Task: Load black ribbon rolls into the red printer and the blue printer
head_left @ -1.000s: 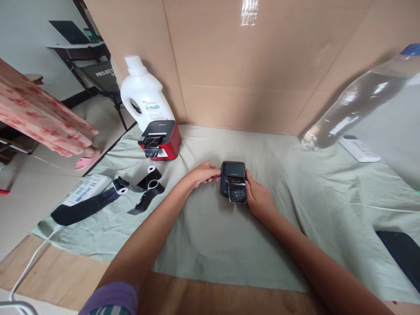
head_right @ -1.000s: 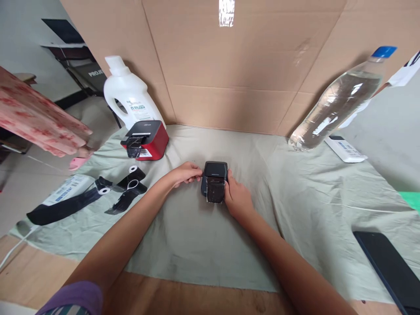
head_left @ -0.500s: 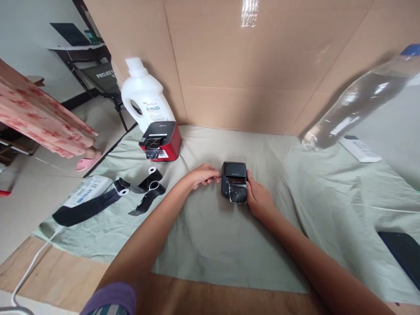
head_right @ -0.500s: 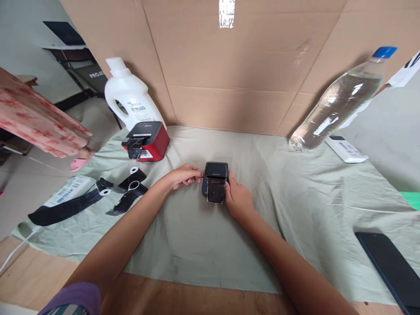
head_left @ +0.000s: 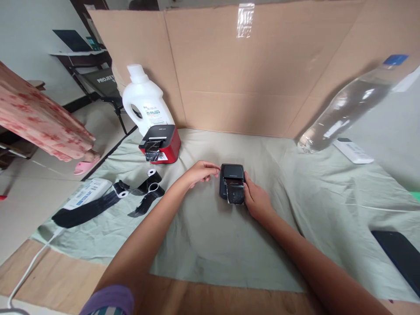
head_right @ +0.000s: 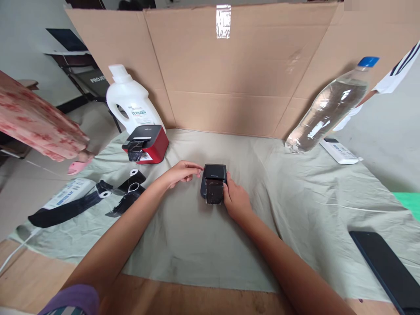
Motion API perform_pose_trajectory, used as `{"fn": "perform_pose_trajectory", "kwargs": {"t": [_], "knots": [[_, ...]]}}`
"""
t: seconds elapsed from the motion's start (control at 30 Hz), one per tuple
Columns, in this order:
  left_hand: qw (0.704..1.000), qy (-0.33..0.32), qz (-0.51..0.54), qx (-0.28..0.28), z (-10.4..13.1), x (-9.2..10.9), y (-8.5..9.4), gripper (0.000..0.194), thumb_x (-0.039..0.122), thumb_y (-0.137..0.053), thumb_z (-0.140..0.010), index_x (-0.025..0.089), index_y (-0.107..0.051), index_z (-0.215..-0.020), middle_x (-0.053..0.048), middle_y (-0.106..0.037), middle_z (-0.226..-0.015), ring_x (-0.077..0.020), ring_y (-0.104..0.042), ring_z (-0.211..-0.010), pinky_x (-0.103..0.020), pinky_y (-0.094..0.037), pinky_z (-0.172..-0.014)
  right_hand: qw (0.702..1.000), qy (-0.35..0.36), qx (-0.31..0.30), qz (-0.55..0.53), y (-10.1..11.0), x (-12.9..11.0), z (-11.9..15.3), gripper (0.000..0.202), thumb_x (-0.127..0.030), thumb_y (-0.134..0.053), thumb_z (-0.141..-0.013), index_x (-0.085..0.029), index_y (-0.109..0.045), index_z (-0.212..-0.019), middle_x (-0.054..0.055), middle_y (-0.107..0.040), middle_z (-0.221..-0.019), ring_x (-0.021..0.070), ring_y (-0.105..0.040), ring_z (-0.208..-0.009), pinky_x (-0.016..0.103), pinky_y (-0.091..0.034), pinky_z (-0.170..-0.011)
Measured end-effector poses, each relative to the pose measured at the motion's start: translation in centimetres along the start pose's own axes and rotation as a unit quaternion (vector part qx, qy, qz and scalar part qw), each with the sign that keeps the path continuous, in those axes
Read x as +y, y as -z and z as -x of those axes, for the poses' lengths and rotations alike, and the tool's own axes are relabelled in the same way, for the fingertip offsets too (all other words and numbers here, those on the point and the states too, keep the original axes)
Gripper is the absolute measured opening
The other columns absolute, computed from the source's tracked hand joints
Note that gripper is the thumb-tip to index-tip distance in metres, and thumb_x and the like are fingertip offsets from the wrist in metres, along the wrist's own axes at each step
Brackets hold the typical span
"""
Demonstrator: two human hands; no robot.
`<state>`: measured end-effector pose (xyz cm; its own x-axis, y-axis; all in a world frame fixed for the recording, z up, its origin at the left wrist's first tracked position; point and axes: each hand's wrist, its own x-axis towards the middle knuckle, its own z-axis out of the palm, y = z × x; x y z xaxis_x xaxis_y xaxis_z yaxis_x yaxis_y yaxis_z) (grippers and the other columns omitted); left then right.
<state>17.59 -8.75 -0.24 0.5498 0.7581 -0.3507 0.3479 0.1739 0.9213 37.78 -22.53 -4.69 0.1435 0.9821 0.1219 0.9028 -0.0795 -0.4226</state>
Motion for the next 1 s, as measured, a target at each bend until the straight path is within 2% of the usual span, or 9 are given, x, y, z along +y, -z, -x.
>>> {"fn": "perform_pose_trajectory", "kwargs": {"t": [0.17, 0.3, 0.4, 0.6, 0.77, 1.0], "knots": [[1.000, 0.001, -0.001, -0.011, 0.1, 0.1, 0.5, 0.037, 0.027, -0.066, -0.071, 0.014, -0.074, -0.105, -0.003, -0.068, -0.074, -0.0045, -0.040, -0.048, -0.019, -0.022, -0.042, 1.000, 0.001, 0.005, -0.012, 0.0, 0.0, 0.0, 0.059, -0.037, -0.018, -0.102, -0.012, -0.035, -0.153, 0.017, -0.070, -0.118, 0.0313, -0.068, -0.094, 0.040, -0.050, -0.076], [1.000, -0.002, -0.014, -0.007, 0.0, 0.0, 0.4, 0.035, 0.027, -0.065, -0.073, 0.015, -0.074, -0.104, -0.001, -0.067, -0.073, -0.0046, -0.042, -0.047, -0.018, -0.023, -0.041, 1.000, 0.001, 0.000, -0.012, 0.1, -0.1, 0.0, 0.060, -0.037, -0.018, -0.102, -0.011, -0.036, -0.153, 0.018, -0.068, -0.121, 0.0322, -0.068, -0.096, 0.042, -0.051, -0.078], [1.000, -0.014, -0.016, 0.009, 0.1, 0.1, -0.1, 0.029, 0.027, -0.065, -0.075, 0.015, -0.074, -0.100, 0.000, -0.066, -0.071, -0.0042, -0.043, -0.046, -0.018, -0.028, -0.043, 1.000, 0.005, 0.007, -0.013, 0.1, -0.1, 0.0, 0.059, -0.037, -0.018, -0.102, -0.013, -0.037, -0.153, 0.017, -0.069, -0.121, 0.0318, -0.068, -0.098, 0.041, -0.051, -0.078], [0.996, -0.083, -0.031, 0.002, -0.4, -0.5, -0.1, 0.020, 0.024, -0.066, -0.076, 0.012, -0.073, -0.091, 0.001, -0.064, -0.064, -0.0054, -0.048, -0.046, -0.019, -0.039, -0.048, 1.000, 0.008, 0.008, -0.027, 0.2, 0.0, 0.0, 0.059, -0.038, -0.019, -0.102, -0.013, -0.037, -0.152, 0.017, -0.069, -0.121, 0.0325, -0.068, -0.098, 0.042, -0.051, -0.079], [0.992, -0.122, -0.009, -0.018, -1.0, -2.1, 0.2, 0.028, 0.030, -0.069, -0.076, 0.010, -0.074, -0.095, 0.000, -0.066, -0.063, -0.0065, -0.049, -0.047, -0.020, -0.041, -0.049, 1.000, 0.002, 0.001, -0.031, 0.2, -0.1, 0.0, 0.061, -0.038, -0.017, -0.102, -0.010, -0.035, -0.153, 0.019, -0.067, -0.124, 0.0338, -0.067, -0.101, 0.044, -0.051, -0.081], [0.987, -0.150, 0.009, 0.047, -1.3, -3.6, -0.7, 0.037, 0.039, -0.069, -0.077, 0.011, -0.076, -0.100, -0.004, -0.072, -0.073, -0.0072, -0.051, -0.051, -0.022, -0.045, -0.054, 1.000, -0.001, 0.006, -0.029, 0.2, -0.1, 0.0, 0.059, -0.037, -0.019, -0.102, -0.013, -0.036, -0.153, 0.018, -0.068, -0.122, 0.0323, -0.068, -0.098, 0.041, -0.050, -0.078]]}}
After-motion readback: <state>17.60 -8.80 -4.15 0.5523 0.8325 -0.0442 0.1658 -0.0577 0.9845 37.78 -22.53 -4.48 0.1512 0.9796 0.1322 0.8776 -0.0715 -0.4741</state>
